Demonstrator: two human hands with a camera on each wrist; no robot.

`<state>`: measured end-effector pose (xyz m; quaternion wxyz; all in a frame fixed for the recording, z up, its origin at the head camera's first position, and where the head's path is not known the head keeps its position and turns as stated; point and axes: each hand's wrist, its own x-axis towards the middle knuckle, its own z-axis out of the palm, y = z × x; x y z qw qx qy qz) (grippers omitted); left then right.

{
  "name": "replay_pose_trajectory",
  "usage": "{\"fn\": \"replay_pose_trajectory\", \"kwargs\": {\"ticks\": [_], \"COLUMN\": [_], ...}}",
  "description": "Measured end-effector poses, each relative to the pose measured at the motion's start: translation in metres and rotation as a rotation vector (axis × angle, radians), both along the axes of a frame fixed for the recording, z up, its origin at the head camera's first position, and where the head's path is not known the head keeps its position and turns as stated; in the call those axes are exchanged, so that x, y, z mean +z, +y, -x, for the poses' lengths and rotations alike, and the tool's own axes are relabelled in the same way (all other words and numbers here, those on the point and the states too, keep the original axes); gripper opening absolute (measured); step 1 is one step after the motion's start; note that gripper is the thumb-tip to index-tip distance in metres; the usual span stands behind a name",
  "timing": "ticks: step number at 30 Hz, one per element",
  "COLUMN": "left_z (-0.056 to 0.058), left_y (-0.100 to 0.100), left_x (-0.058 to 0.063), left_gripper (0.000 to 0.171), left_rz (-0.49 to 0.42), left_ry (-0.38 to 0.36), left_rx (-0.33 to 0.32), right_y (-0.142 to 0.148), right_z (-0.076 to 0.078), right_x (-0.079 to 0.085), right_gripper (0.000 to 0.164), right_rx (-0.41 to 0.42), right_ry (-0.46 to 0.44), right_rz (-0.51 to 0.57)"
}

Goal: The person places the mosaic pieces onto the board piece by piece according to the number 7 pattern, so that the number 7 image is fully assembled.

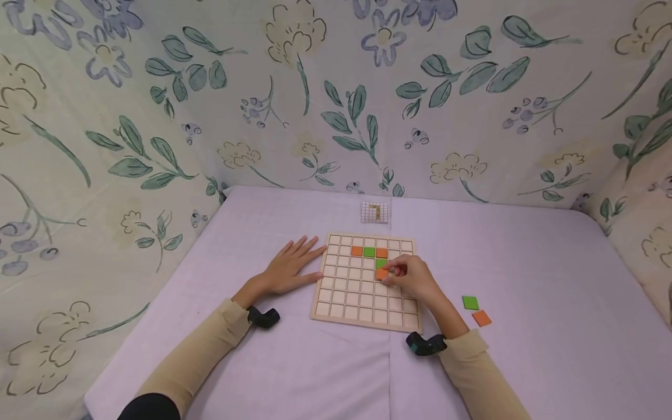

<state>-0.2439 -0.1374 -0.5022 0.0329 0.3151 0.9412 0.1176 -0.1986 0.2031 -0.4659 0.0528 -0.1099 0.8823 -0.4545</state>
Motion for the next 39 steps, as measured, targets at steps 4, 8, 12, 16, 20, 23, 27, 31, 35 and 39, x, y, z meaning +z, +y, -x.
{"fn": "replay_pose_trajectory", "kwargs": {"ticks": [4, 8, 12, 16, 20, 23, 27, 31, 35, 39], "left_z": [0.0, 0.0, -0.001, -0.001, -0.002, -0.002, -0.002, -0.003, -0.003, -0.003], "left_y": [0.0, 0.001, 0.001, 0.001, 0.0, 0.0, 0.001, 0.001, 0.001, 0.001], "left_x": [0.002, 0.002, 0.002, 0.002, 0.002, 0.002, 0.002, 0.003, 0.004, 0.004], "left_gripper": [0.076, 0.076, 0.076, 0.076, 0.076, 0.076, 0.076, 0.076, 0.076, 0.075], "left_rz": [0.007, 0.012, 0.009, 0.0, 0.004, 0.008, 0.004, 0.002, 0.003, -0.004], "left_ry": [-0.003, -0.005, -0.007, -0.007, -0.007, -0.005, -0.008, -0.008, -0.009, -0.01], "left_rx": [0.003, 0.006, 0.009, 0.007, 0.007, 0.008, 0.008, 0.005, 0.002, 0.0], "right_y": [0.0, -0.001, -0.002, -0.003, -0.003, -0.003, -0.002, 0.003, 0.008, 0.014], "right_z": [0.001, 0.001, 0.0, 0.0, 0.0, 0.0, 0.001, 0.0, -0.002, -0.004], "right_x": [-0.001, -0.002, -0.004, -0.004, -0.005, -0.005, -0.005, -0.004, 0.0, 0.006], "right_gripper": [0.025, 0.024, 0.024, 0.024, 0.024, 0.025, 0.026, 0.028, 0.029, 0.032], "right_rx": [-0.006, -0.016, -0.021, -0.032, -0.044, -0.051, -0.051, -0.039, -0.019, -0.022], "right_ry": [-0.007, -0.006, 0.005, 0.0, -0.013, -0.024, -0.037, -0.045, -0.031, -0.02], "right_rz": [-0.007, -0.01, -0.002, -0.002, -0.003, 0.0, 0.0, 0.028, 0.057, 0.068]}}
